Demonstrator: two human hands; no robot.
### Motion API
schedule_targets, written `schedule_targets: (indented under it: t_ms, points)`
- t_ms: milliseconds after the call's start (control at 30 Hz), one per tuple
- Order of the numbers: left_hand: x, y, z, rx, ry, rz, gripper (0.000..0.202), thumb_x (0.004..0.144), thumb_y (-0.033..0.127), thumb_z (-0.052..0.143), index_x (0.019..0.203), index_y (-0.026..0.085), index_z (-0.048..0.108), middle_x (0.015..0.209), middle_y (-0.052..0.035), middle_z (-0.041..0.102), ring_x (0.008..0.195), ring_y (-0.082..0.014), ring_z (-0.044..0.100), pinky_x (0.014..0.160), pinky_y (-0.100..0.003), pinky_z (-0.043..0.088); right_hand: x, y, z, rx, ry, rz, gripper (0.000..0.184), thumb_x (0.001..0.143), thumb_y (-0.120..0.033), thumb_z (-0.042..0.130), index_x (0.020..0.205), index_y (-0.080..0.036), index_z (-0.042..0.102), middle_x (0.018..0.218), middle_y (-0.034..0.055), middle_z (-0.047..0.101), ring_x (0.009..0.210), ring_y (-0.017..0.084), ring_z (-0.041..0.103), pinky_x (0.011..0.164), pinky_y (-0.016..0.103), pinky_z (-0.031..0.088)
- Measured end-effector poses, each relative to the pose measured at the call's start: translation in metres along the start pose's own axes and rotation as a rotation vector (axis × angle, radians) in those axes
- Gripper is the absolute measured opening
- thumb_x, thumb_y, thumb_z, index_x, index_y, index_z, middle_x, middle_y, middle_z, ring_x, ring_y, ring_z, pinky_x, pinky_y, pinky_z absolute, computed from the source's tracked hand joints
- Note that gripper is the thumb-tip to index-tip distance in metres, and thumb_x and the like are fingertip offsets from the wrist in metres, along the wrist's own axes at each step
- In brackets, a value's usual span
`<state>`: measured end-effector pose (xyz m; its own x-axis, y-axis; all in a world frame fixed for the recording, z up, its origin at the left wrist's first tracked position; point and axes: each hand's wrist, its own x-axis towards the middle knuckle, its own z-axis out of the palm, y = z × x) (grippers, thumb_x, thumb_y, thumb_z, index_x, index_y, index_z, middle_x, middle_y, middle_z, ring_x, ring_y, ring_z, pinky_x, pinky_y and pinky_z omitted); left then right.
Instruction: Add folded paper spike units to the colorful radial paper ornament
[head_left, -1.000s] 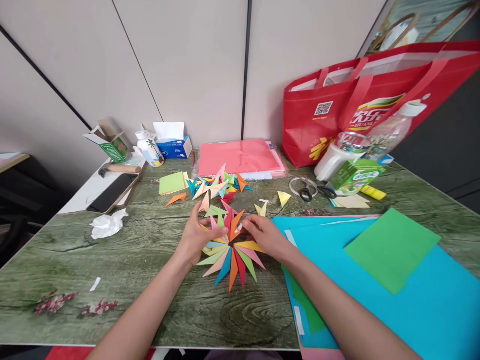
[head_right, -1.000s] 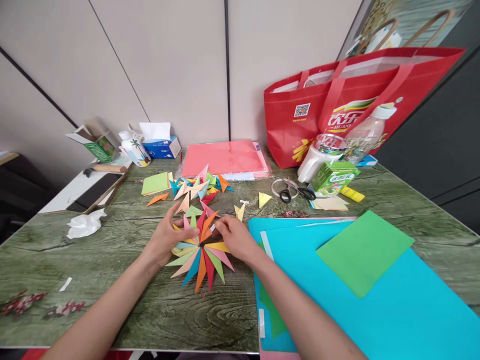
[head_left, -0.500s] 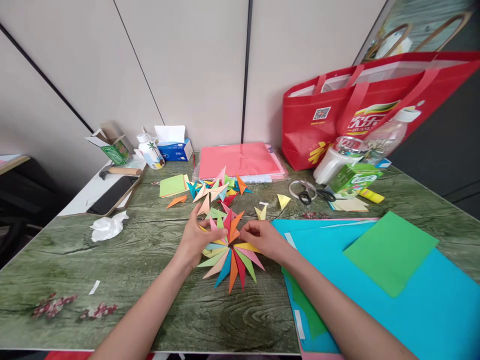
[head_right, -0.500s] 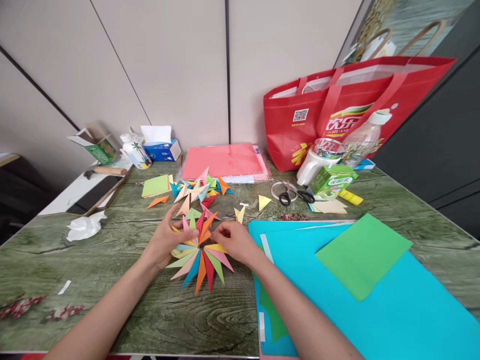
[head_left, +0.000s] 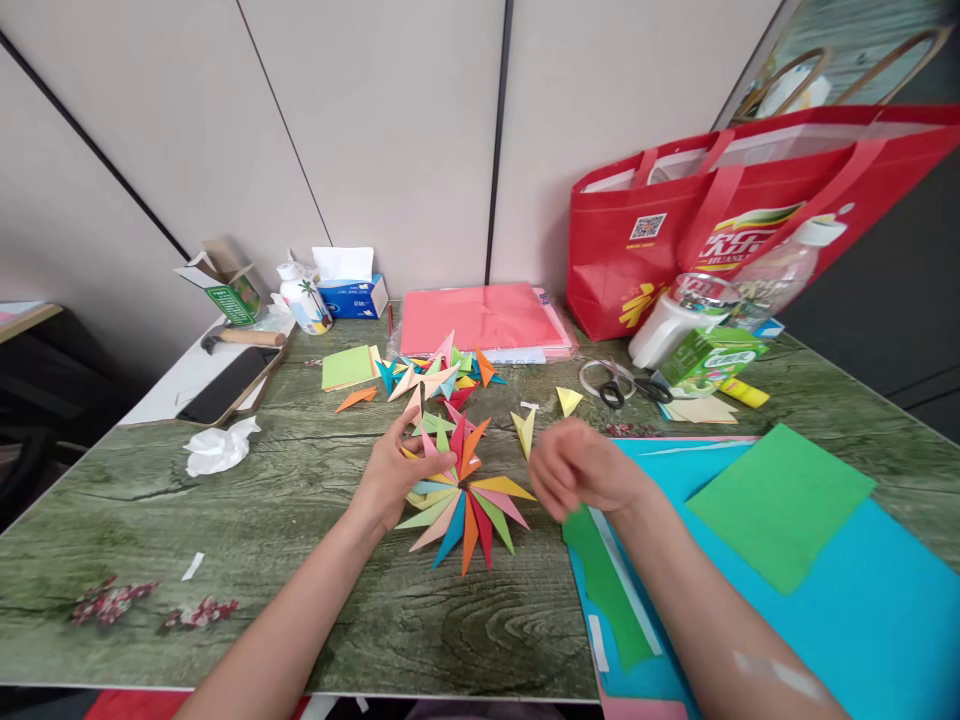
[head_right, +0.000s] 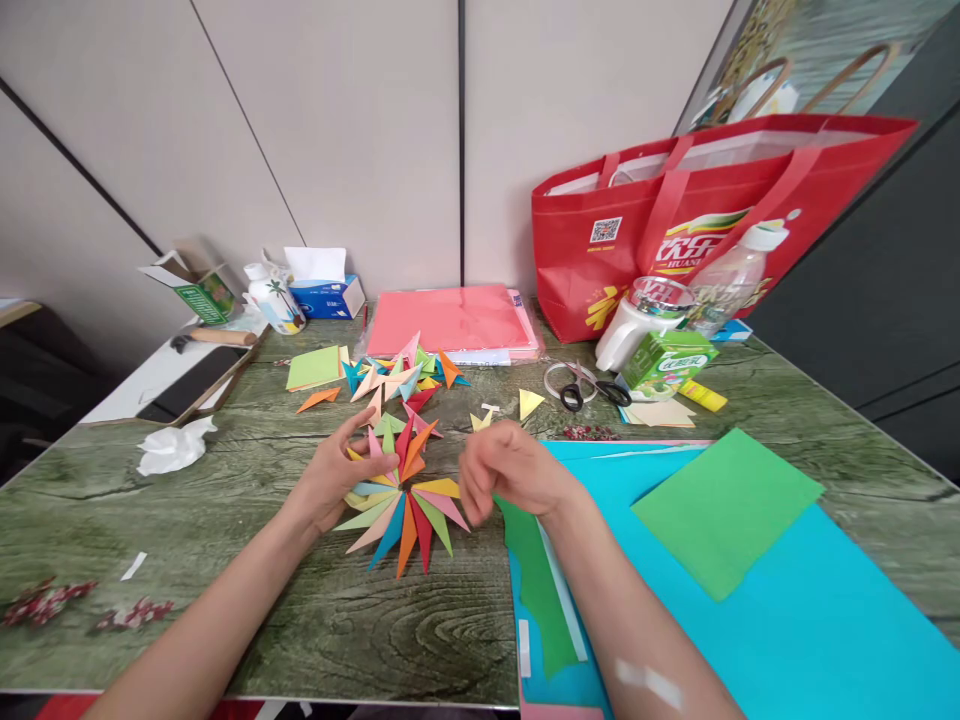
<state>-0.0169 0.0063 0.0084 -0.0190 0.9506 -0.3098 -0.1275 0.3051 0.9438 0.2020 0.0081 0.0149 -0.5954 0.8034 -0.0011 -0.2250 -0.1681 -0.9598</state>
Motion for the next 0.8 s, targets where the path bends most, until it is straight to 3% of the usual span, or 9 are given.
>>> schedule_targets:
  t_ms: [100, 200, 300, 533, 700, 800]
  points:
    - [-0.001, 0.002, 0.001, -0.061, -0.01, -0.032, 0.096, 0.043, 0.019, 0.082, 0.129, 0.015, 0.039, 0.066, -0.0005, 0.065, 0.053, -0.0116, 0.058, 0.052, -0.022, 0.045, 0.012, 0.006, 0.01, -0.376, 0.219, 0.101, 0.039, 0.067, -0.052, 0.063, 0.056, -0.016, 0.053, 0.048, -0.0013, 0.054, 0.044, 0.009, 0.048, 0.045, 0.022, 0.037]
    - [-0.003, 0.002, 0.003, -0.102, -0.014, -0.048, 0.092, 0.044, 0.02, 0.082, 0.126, 0.015, 0.042, 0.066, 0.0012, 0.064, 0.05, -0.0099, 0.056, 0.049, -0.021, 0.044, 0.021, 0.016, 0.02, -0.513, 0.312, 0.047, 0.032, 0.066, -0.044, 0.066, 0.077, -0.016, 0.058, 0.072, 0.0021, 0.063, 0.06, 0.012, 0.055, 0.055, 0.024, 0.043]
    - [-0.004, 0.0, 0.005, -0.106, -0.047, -0.054, 0.082, 0.049, 0.021, 0.08, 0.123, 0.017, 0.045, 0.066, 0.0029, 0.062, 0.049, -0.0079, 0.055, 0.049, -0.019, 0.043, 0.023, 0.025, 0.027, -0.464, 0.287, 0.064, 0.031, 0.068, -0.041, 0.064, 0.084, -0.015, 0.059, 0.085, 0.0059, 0.066, 0.075, 0.017, 0.06, 0.065, 0.028, 0.047]
    - [-0.005, 0.001, 0.001, 0.054, -0.184, -0.091, 0.053, 0.056, 0.026, 0.076, 0.105, 0.017, 0.059, 0.069, 0.0011, 0.064, 0.055, -0.009, 0.057, 0.052, -0.019, 0.042, 0.022, 0.027, 0.028, -0.346, 0.258, 0.111, 0.028, 0.066, -0.034, 0.066, 0.084, -0.013, 0.062, 0.083, 0.0067, 0.067, 0.073, 0.019, 0.062, 0.066, 0.031, 0.048]
    - [-0.004, 0.007, -0.003, 0.172, -0.287, -0.103, 0.073, 0.047, 0.018, 0.08, 0.115, 0.014, 0.054, 0.068, -0.0022, 0.067, 0.059, -0.0137, 0.06, 0.057, -0.023, 0.045, 0.021, 0.026, 0.027, -0.301, 0.201, 0.144, 0.027, 0.063, -0.037, 0.069, 0.076, -0.013, 0.064, 0.073, 0.0037, 0.067, 0.067, 0.017, 0.061, 0.061, 0.027, 0.047]
    - [-0.003, 0.003, -0.003, 0.203, -0.287, -0.1, 0.078, 0.045, 0.018, 0.08, 0.118, 0.012, 0.052, 0.065, -0.0032, 0.067, 0.06, -0.0159, 0.062, 0.059, -0.025, 0.046, 0.021, 0.029, 0.027, -0.298, 0.212, 0.174, 0.026, 0.06, -0.036, 0.07, 0.07, -0.013, 0.063, 0.068, 0.003, 0.066, 0.061, 0.015, 0.06, 0.055, 0.025, 0.044]
